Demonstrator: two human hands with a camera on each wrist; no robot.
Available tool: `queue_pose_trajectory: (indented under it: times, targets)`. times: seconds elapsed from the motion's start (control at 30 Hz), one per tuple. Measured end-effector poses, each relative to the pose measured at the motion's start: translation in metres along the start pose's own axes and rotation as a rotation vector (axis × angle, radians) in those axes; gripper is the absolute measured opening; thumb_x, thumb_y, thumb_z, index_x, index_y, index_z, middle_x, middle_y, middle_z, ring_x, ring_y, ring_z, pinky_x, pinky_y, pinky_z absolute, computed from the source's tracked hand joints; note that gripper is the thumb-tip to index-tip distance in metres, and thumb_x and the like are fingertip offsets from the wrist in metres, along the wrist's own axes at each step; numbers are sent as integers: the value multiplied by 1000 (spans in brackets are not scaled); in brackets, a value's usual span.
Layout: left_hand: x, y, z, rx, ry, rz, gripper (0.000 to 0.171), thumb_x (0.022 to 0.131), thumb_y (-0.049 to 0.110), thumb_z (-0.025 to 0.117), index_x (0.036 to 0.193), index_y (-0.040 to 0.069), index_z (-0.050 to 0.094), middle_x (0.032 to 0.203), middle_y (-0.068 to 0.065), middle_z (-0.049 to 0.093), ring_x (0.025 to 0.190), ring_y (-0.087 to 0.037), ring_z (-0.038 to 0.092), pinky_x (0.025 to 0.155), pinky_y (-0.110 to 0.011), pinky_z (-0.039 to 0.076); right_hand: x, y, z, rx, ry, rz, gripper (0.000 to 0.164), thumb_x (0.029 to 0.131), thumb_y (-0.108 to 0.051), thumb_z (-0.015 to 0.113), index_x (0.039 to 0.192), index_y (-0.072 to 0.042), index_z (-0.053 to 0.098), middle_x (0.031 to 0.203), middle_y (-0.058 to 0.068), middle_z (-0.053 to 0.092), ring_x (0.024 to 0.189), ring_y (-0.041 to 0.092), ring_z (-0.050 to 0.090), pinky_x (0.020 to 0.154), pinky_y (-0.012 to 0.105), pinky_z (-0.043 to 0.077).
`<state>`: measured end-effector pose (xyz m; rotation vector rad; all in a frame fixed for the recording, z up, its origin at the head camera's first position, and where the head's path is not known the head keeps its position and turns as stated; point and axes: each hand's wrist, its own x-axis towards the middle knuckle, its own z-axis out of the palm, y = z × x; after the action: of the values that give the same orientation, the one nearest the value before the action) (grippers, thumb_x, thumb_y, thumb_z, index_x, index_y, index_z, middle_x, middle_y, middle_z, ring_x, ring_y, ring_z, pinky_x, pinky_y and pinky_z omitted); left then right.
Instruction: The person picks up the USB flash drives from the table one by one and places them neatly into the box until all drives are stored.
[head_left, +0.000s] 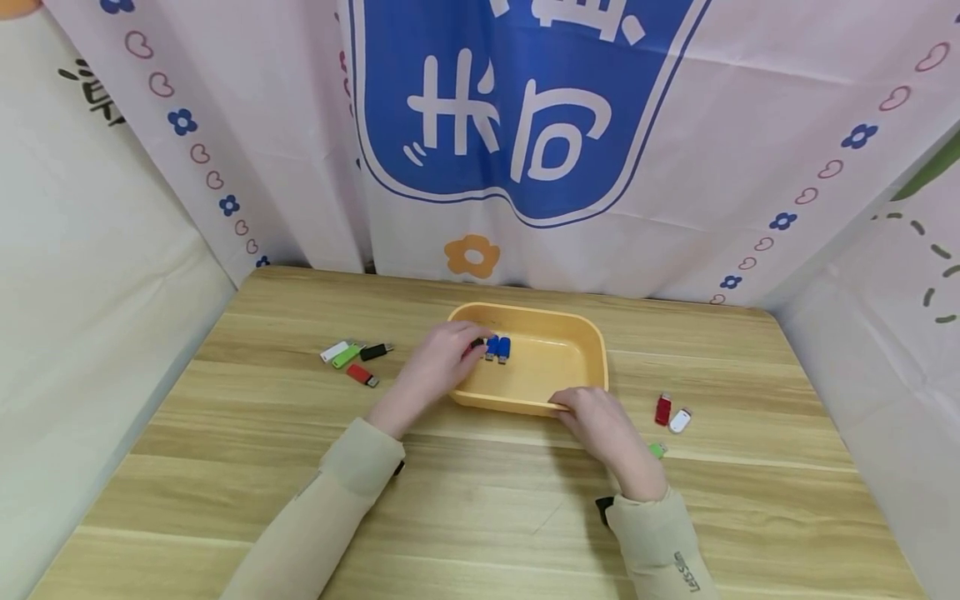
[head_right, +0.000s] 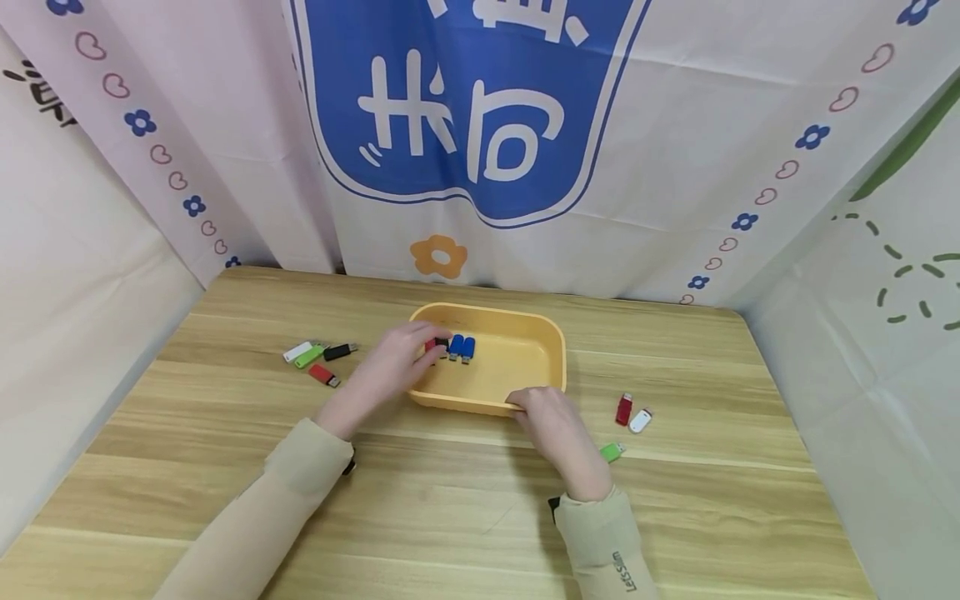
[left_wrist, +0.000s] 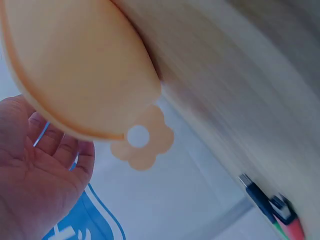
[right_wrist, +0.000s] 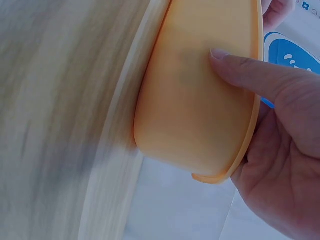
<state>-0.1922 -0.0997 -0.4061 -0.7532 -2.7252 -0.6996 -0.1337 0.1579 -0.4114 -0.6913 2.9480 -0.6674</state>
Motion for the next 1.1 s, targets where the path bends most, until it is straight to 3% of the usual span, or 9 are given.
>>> queue_pose_trajectory:
  times: [0.3, 0.53, 0.67, 0.8, 1.1]
  targets:
    - [-20, -16, -20, 13, 49, -67, 22, 97, 19, 65, 117, 11, 71, 114, -7, 74, 102, -24, 71, 90, -41, 58, 1, 1, 1, -6, -1, 2, 7, 89, -8, 73, 93, -13, 77, 94, 0, 77, 85, 14, 71, 81, 39, 58]
    - [-38, -40, -37, -11, 72, -179, 25, 98, 19, 65, 121, 11, 70, 124, -10, 71, 117, -31, 66, 101, -49, 52, 1, 2, 2, -11, 8, -7, 7, 89, -8, 73, 92, -13, 77, 93, 0, 77, 85, 14, 71, 80, 38, 58]
    - [-44, -48, -47, -19, 83, -190, 25, 98, 17, 64, 121, 10, 70, 124, -12, 70, 118, -34, 65, 100, -50, 51, 0, 2, 2, -12, 14, -12, 6, 89, -8, 73, 91, -12, 77, 92, 0, 77, 85, 14, 71, 79, 38, 58]
    - [-49, -56, -54, -30, 42, -205, 26, 98, 18, 63, 122, 10, 69, 125, -12, 69, 120, -34, 63, 100, -51, 51, 0, 2, 2, -9, 12, -5, 7, 89, -8, 73, 92, -12, 78, 94, 1, 78, 87, 16, 72, 80, 39, 58]
    - [-60, -76, -65, -6, -126, -257, 28, 97, 9, 63, 124, 4, 67, 131, -18, 65, 125, -37, 58, 105, -54, 47, 1, 2, 2, -7, 11, 1, 8, 89, -8, 73, 93, -12, 78, 96, 2, 78, 89, 18, 73, 82, 39, 59]
